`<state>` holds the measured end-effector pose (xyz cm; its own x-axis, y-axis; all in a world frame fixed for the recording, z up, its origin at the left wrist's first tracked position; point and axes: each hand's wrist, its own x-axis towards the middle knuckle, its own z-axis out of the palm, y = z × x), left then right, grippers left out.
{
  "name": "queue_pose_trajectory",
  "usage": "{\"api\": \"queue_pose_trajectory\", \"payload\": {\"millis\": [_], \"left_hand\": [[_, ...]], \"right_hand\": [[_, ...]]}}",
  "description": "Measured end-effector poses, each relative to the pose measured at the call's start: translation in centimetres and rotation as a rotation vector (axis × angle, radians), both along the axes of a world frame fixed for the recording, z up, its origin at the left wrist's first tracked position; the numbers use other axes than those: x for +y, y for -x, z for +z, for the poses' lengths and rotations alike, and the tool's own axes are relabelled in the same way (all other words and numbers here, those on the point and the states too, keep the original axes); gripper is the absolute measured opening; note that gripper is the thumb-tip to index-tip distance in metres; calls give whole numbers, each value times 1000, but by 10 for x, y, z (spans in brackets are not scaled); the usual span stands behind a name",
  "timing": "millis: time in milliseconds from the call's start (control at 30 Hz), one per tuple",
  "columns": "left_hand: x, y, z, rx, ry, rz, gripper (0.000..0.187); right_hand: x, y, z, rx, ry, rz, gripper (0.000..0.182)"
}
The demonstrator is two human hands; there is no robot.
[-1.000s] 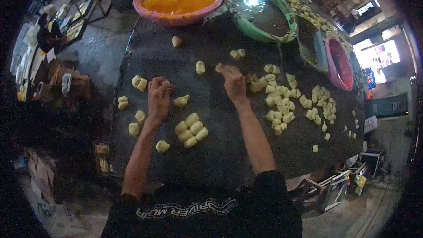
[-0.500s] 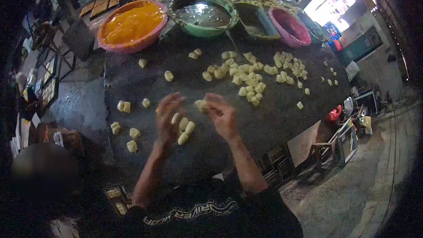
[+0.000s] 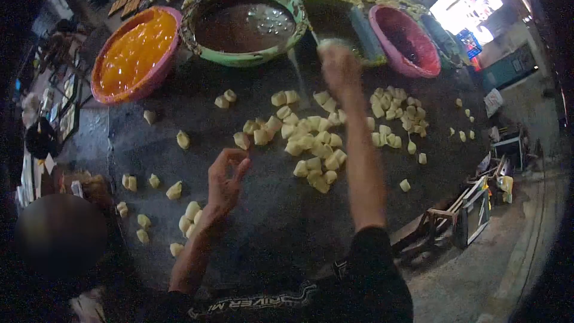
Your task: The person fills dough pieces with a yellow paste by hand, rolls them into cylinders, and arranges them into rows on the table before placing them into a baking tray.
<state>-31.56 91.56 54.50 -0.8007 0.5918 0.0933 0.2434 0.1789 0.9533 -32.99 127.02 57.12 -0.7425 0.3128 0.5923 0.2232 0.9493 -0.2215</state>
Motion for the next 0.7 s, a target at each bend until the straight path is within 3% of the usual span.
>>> {"api": "queue_pose_trajectory", "payload": {"millis": [33, 100, 133, 200, 267, 333, 400, 433, 500, 533, 600, 633, 667, 700], "left_hand": [[-4, -1, -3, -12, 11, 17, 22], [-10, -2, -7, -84, 55, -19, 21], [-10, -3, -3, -88, 55, -1, 21], [-4, -4, 12, -162, -20, -12, 20], [5, -13, 26, -223, -118, 18, 20], [-2, -15, 22, -276, -211, 62, 21], [-20, -14, 6, -570, -461, -173, 24], [-30, -18, 2, -837, -742, -92, 24], [-50, -24, 2, -809, -731, 53, 26], [-61, -27, 5, -785, -722, 165, 29], [-91, -35, 19, -741, -618, 161, 35], [-106, -38, 29, -704, -531, 123, 35], [-120, -40, 33, -661, -447, 89, 34], [-135, -41, 35, -655, -455, 101, 34]], "right_hand": [[56, 21, -10, -245, 116, -104, 30], [129, 42, -51, -297, -471, 109, 33], [108, 41, -32, -296, -472, 128, 33], [53, 16, 21, -137, 832, 210, 31], [-44, -17, 36, 75, 1496, 298, 31], [-134, -57, 26, -11, 1633, 308, 31], [-201, -81, 20, -77, 1974, 463, 26], [-218, -93, 18, -103, 1998, 459, 26], [-243, -102, 18, -195, 1112, 468, 23], [-262, -104, 17, -199, 1118, 476, 23], [-303, -107, 15, -237, 742, 393, 24], [-311, -108, 12, -135, 564, 328, 26], [-325, -112, 16, -136, 559, 341, 26], [-342, -116, 28, -139, 793, 398, 27]]}}
